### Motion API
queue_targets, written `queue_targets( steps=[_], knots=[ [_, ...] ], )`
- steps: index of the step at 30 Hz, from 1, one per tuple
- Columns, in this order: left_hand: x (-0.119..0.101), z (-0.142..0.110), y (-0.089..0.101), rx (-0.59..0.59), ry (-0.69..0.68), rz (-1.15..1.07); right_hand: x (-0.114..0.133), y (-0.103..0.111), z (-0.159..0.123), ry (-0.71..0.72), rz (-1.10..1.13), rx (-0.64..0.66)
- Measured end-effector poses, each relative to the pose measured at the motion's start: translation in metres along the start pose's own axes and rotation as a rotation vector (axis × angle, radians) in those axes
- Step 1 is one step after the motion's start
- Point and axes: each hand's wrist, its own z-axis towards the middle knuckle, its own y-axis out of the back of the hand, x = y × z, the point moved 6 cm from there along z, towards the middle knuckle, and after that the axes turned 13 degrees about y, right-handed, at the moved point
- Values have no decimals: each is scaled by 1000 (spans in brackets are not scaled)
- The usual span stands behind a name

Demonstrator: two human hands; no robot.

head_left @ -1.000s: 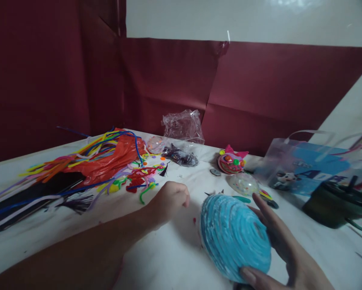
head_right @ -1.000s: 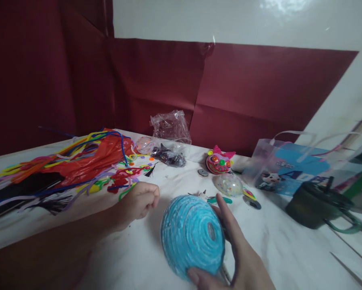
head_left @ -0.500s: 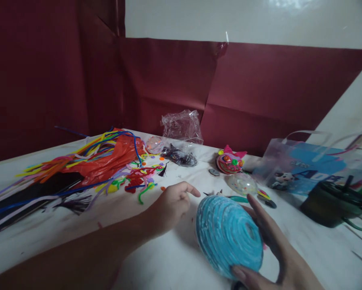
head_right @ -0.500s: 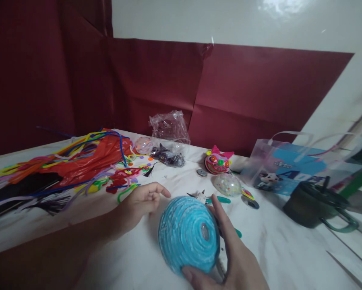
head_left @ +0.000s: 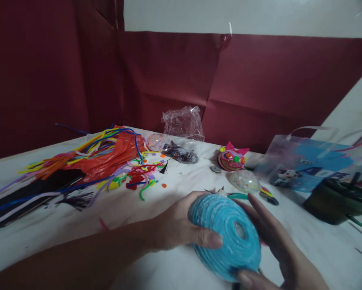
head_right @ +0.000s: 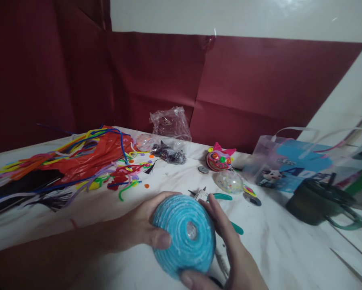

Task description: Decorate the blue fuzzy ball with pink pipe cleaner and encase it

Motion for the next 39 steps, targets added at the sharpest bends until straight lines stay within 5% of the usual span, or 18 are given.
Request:
queue_targets(
  steps=[5, 11, 17, 23, 33, 36, 39],
  knots=[
    [-3, -1, -2, -45, -68, -6, -24, 10, -1, -246, 496, -185],
    [-2, -9, 0, -227, -92, 179, -32, 1, -11, -597, 752, -245],
    [0, -12, 4, -354, -119, 397, -38, 0, -7, -401, 729, -117],
    [2, -12, 4, -351, -117, 392, -18, -3, -3, -569, 715, -232],
    [-3, -14, -3, -307, -134, 393, -22, 2, -1, -347, 605, -185],
    [-12, -17, -10, -241, -125, 418, -25, 5, -6, -347, 528, -197],
    [-17, -20, -9, -308, -53, 492, -21, 2, -7, -362, 438, -173]
  ],
)
